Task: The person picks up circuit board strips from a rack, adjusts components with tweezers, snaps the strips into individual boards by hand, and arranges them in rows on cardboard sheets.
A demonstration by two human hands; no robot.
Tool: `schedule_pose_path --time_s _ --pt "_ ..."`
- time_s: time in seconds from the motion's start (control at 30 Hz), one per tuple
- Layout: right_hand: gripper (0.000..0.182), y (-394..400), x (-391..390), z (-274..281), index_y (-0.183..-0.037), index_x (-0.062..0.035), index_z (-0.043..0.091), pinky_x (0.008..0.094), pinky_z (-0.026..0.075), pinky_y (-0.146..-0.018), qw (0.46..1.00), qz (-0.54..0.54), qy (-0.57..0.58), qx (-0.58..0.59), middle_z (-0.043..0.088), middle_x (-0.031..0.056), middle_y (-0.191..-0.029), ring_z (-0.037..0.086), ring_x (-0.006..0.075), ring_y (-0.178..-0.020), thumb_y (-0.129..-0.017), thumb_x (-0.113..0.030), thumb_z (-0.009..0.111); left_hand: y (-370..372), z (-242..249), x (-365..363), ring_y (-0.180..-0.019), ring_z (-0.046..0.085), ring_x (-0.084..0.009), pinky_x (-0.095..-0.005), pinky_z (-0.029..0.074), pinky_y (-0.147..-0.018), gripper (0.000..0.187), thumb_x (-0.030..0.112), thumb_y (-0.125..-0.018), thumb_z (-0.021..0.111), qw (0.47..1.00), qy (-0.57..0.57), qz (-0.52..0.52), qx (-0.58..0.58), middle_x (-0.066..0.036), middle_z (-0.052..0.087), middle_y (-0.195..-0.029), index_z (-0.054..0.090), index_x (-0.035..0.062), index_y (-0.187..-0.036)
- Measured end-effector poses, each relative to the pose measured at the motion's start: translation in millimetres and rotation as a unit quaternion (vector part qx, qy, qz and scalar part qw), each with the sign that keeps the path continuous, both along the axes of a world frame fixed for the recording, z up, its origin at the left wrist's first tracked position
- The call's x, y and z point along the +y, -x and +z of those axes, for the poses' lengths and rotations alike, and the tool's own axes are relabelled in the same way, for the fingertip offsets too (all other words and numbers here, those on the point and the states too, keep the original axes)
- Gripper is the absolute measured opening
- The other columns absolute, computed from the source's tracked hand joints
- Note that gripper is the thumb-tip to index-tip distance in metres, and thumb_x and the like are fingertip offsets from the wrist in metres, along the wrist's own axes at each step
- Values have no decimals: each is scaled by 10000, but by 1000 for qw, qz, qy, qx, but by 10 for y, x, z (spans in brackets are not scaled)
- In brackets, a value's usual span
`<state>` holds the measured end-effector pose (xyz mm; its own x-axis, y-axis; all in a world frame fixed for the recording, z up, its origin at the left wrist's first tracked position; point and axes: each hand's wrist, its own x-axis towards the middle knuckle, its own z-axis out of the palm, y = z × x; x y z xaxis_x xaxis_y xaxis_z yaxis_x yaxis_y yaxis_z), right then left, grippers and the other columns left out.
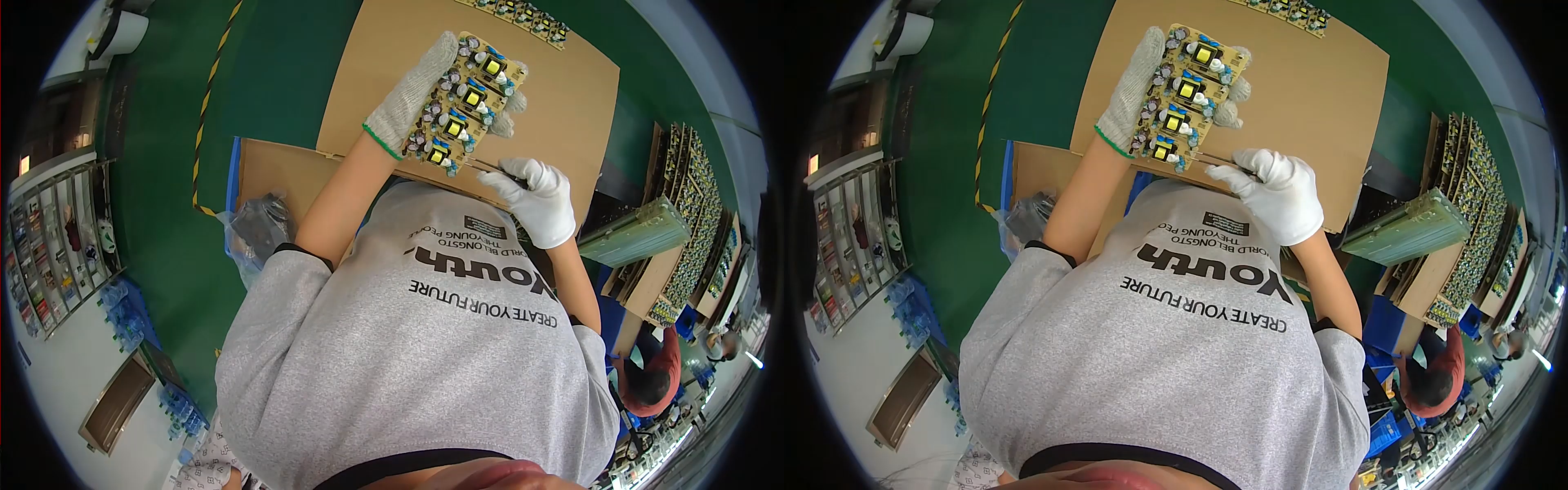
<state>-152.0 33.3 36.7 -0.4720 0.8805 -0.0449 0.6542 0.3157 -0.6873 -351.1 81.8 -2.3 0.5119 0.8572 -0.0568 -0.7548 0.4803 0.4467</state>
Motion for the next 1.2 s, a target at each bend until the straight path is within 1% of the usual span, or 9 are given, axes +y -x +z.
schedule_pose_path --time_s 0.3,0.4,0.53,0.7,0.8,0.83,0.93,1.1,1.2 --pt "229 -94 32 -105 -738 -33 604 286 444 -523 997 24 2 72 618 58 -675 567 147 -552 -710 -156 796 -41 -46 -25 -846 666 -333 -398 572 -738 859 660 -853 413 999 -23 -21 15 -250 577 -1141 390 -59 -1323" --pt "270 -202 215 -197 -728 -33 601 255 409 -465 886 -46 454 85 607 29 -642 522 107 -510 -760 -246 764 -134 -6 -51 -747 677 -274 -363 580 -648 688 594 -884 440 999 14 14 48 -206 646 -995 535 -17 -1186" --pt "282 -220 209 -363 -715 -37 630 215 317 -363 764 -75 623 150 573 18 -540 448 55 -409 -849 -280 681 -172 -115 -56 -727 677 -282 -370 585 -617 586 532 -917 432 993 -5 -5 115 -207 652 -966 552 6 -1147" --pt "278 -253 307 -127 -750 -40 624 185 348 -402 779 -95 608 124 587 15 -579 502 51 -493 -853 -294 670 -120 -162 99 -786 663 -318 -391 581 -677 686 566 -912 402 994 -17 -42 98 -262 573 -1137 496 -40 -1218" --pt "225 -317 282 -290 -799 -42 648 249 399 -415 928 -154 336 55 604 53 -575 546 126 -476 -846 -261 670 -76 -287 134 -789 662 -323 -409 582 -648 653 551 -922 394 987 117 -65 -86 -270 585 -1095 507 -30 -1200" --pt "225 -339 276 -404 -799 -42 648 249 399 -415 930 -150 333 54 604 53 -575 546 126 -476 -846 -261 670 -72 -271 137 -789 662 -323 -409 582 -648 653 551 -922 394 988 113 -61 -86 -270 585 -1095 507 -30 -1200" --pt "225 -389 225 -805 -856 -41 661 320 468 -513 962 -124 -126 -207 646 100 -684 606 217 -574 -819 -262 684 -75 -219 98 -789 662 -332 -424 582 -638 632 543 -933 373 977 138 -45 -154 -269 603 -1043 504 -6 -1219" --pt "248 -408 220 -917 -911 -41 659 367 495 -640 937 -45 -240 -250 658 143 -830 626 283 -729 -816 -271 666 -63 -261 46 -794 663 -325 -419 583 -639 622 546 -937 356 986 118 -43 -110 -263 611 -1029 508 11 -1217" --pt "285 -481 385 -830 -969 -35 649 329 490 -675 957 -153 -220 -111 654 123 -930 614 216 -804 -875 -300 607 -121 -180 58 -795 665 -311 -414 583 -630 633 555 -935 349 976 176 -107 -73 -241 619 -1030 483 22 -1248"
